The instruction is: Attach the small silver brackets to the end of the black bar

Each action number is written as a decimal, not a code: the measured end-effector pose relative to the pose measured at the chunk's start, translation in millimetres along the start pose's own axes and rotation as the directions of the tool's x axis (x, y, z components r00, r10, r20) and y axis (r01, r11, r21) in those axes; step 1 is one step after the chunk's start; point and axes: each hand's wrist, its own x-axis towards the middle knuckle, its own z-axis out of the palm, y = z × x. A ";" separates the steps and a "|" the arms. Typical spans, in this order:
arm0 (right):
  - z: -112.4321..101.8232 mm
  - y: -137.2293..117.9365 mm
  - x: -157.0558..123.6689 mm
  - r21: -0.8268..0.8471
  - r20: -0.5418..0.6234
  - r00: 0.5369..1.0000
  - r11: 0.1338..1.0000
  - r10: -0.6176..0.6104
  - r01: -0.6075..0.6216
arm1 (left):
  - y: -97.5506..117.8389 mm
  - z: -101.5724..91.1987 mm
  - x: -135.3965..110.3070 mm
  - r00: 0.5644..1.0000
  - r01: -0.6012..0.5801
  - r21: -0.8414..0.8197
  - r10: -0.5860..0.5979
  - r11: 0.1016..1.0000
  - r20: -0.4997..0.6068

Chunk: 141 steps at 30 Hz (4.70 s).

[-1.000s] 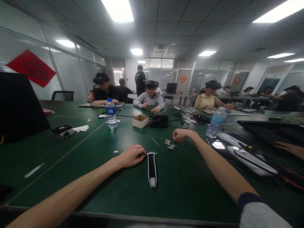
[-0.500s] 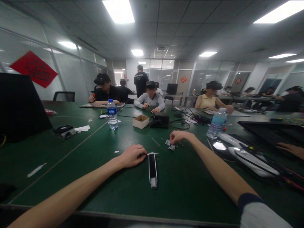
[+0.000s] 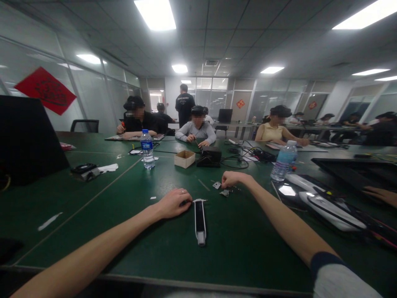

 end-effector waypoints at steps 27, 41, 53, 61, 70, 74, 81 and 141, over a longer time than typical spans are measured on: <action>6.2 -86.2 -39.6 0.216 0.256 0.902 0.930 -0.347 0.297 | 0.6 0.0 0.7 1.000 -0.009 0.021 0.009 1.000 -0.002; 4.5 -83.4 -38.4 0.288 0.255 0.905 0.920 -0.340 0.265 | -1.6 2.0 0.5 1.000 -0.022 0.028 0.022 0.999 -0.002; 7.4 -84.4 -38.9 0.325 0.275 0.894 0.909 -0.354 0.260 | -0.9 1.6 0.2 1.000 -0.017 0.020 0.017 1.000 -0.007; 8.0 -84.8 -37.3 0.339 0.281 0.885 0.901 -0.371 0.270 | -2.5 2.5 0.3 1.000 -0.023 0.031 0.023 0.999 0.004; 9.9 -82.5 -35.6 0.409 0.316 0.864 0.878 -0.391 0.248 | -0.2 1.2 0.7 1.000 -0.008 0.038 0.008 0.999 0.007; 10.8 -80.3 -32.1 0.422 0.323 0.857 0.872 -0.402 0.249 | -0.2 0.1 0.2 1.000 -0.007 0.026 0.007 1.000 0.006; 9.2 -79.3 -31.4 0.404 0.302 0.854 0.868 -0.424 0.288 | -1.2 0.6 -0.3 1.000 -0.015 0.011 0.015 1.000 -0.003; 80.4 -66.3 -102.8 0.078 -0.514 0.733 0.826 -0.446 0.558 | 10.1 0.9 -1.6 0.999 -0.051 0.001 0.051 0.999 0.014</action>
